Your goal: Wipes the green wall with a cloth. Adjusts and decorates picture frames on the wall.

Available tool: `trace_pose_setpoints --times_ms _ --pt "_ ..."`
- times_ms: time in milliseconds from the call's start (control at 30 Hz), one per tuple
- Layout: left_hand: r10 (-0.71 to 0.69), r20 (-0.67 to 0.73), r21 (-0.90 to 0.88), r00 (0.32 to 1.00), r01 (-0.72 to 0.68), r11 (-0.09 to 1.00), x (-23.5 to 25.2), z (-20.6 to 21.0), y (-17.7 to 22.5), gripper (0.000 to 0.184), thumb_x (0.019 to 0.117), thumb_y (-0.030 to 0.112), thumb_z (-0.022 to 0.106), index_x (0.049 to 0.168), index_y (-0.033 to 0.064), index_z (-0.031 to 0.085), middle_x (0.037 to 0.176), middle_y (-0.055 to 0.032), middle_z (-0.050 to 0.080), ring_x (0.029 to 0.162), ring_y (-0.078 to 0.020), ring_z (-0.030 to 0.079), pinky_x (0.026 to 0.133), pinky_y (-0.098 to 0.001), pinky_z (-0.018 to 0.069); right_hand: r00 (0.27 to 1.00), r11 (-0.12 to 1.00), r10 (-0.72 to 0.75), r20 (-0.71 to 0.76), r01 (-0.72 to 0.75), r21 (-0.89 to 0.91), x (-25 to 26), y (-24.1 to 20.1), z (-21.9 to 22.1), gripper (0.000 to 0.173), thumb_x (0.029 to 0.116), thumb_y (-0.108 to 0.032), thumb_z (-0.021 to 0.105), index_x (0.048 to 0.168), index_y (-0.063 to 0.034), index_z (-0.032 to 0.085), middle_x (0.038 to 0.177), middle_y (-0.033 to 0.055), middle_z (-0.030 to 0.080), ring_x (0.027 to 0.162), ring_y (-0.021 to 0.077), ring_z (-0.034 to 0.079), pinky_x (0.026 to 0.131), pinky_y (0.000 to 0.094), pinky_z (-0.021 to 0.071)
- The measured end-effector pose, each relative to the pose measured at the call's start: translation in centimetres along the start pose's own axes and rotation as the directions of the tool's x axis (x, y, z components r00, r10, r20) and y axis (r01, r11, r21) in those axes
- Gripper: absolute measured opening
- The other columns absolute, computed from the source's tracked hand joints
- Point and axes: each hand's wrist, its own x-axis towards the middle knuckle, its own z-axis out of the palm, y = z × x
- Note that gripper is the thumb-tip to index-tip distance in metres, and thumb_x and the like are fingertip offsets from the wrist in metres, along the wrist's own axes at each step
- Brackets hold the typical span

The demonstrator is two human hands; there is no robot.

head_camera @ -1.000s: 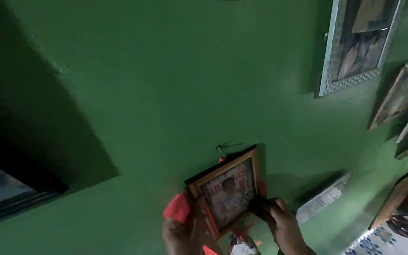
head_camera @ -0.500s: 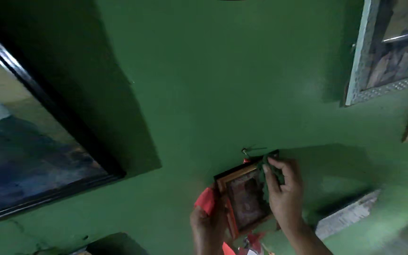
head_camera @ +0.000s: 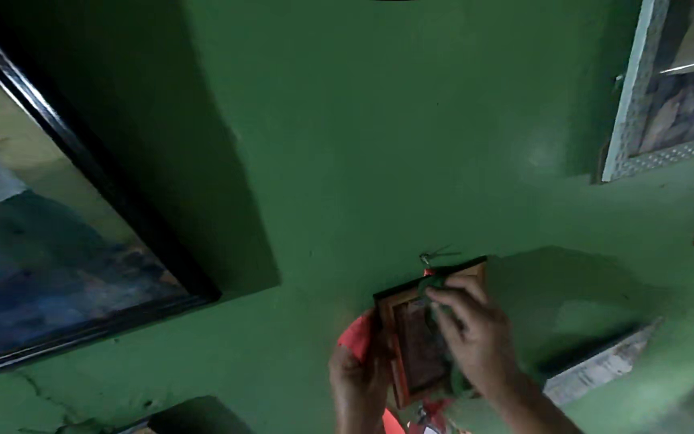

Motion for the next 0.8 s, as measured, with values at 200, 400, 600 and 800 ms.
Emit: trace_pose_setpoints --times_ms 200,400,600,800 --pt "0.015 0.012 -0.038 1.0 -0.015 0.999 0.0 0.0 0.0 0.016 0.094 0.001 0.061 0.107 -0.0083 0.065 0.086 0.0027 0.072 0.071 0.0023 0.066 0.065 -0.0167 0.058 0.987 0.987 0.097 -0.128 -0.111 -0.112 0.5 3.4 -2.4 0.017 0.0916 -0.011 0.067 0.103 -0.0028 0.077 0.108 0.0147 0.068 0.096 0.0186 0.068 0.081 0.0279 0.0589" --pt "0.002 0.027 -0.022 1.0 -0.001 1.0 0.0 -0.3 -0.1 0.018 0.0939 0.001 0.062 0.109 -0.0075 0.066 0.089 0.0004 0.073 0.074 0.0001 0.068 0.068 -0.0194 0.0594 0.997 1.0 0.019 -0.079 -0.02 -0.014 -0.5 -2.0 1.6 0.015 0.0893 -0.012 0.069 0.099 -0.0089 0.079 0.103 0.0096 0.071 0.096 0.0172 0.069 0.081 0.0273 0.0591" --pt "-0.002 0.05 -0.068 0.999 0.005 0.998 0.6 -1.0 0.3 0.019 0.1001 0.005 0.05 0.101 -0.0015 0.068 0.079 0.0085 0.068 0.067 0.0042 0.064 0.063 -0.0166 0.0563 0.999 0.998 -0.052 -0.002 0.052 -0.031 -0.7 -4.3 2.8 0.016 0.0901 -0.014 0.068 0.099 -0.0114 0.08 0.096 0.0085 0.067 0.086 0.0159 0.067 0.072 0.0242 0.0574" --pt "-0.037 0.069 -0.109 0.997 0.044 0.993 1.0 -1.4 0.2 0.018 0.1034 0.015 0.054 0.101 0.0033 0.068 0.073 0.0098 0.066 0.061 0.0025 0.061 0.058 -0.0169 0.0545 0.987 0.996 -0.065 0.146 0.073 -0.056 -3.4 -4.5 2.8 0.019 0.0831 -0.001 0.064 0.092 -0.0091 0.079 0.093 0.0126 0.069 0.081 0.0224 0.069 0.066 0.0298 0.0597"
